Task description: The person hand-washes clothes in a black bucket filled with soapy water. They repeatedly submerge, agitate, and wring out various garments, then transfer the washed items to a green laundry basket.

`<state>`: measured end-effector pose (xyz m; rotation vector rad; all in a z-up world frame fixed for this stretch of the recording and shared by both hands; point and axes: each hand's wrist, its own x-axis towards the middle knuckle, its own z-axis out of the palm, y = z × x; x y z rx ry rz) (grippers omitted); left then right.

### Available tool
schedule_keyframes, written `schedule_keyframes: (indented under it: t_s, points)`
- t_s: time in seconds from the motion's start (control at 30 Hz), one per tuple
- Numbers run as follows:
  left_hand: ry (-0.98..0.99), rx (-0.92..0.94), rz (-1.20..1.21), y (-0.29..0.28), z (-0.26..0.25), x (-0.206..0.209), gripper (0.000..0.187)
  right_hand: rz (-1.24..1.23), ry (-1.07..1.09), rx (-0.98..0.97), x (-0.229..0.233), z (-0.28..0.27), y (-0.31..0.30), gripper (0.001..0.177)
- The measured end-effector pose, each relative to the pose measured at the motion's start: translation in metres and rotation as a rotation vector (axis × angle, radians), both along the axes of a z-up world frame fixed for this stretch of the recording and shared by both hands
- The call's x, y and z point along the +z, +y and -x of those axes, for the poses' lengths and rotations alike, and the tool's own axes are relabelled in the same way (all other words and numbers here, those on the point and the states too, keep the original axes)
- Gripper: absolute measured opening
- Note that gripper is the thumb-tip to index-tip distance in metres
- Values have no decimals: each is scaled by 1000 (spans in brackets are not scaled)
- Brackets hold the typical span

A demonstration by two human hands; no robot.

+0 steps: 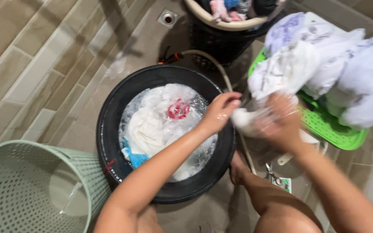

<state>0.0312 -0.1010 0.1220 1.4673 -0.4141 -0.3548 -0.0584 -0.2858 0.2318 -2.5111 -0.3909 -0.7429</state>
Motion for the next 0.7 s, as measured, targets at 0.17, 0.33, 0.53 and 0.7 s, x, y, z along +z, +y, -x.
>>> schedule_keyframes:
  t_s: [0.17, 0.33, 0.53, 0.7]
  points:
    - [-740, 141, -241, -84, 21, 59, 41, 77, 397, -567, 39, -15, -106, 41]
    - [-1024, 174, -488, -138, 34, 25, 55, 432, -87, -566, -54, -33, -131, 42]
    - [-905, 60, -708, -139, 52, 38, 77, 436, -85, -561, -78, -34, -147, 46]
    - [-947, 120, -631, -120, 46, 39, 77, -150, -121, -365, -26, -5, -120, 25]
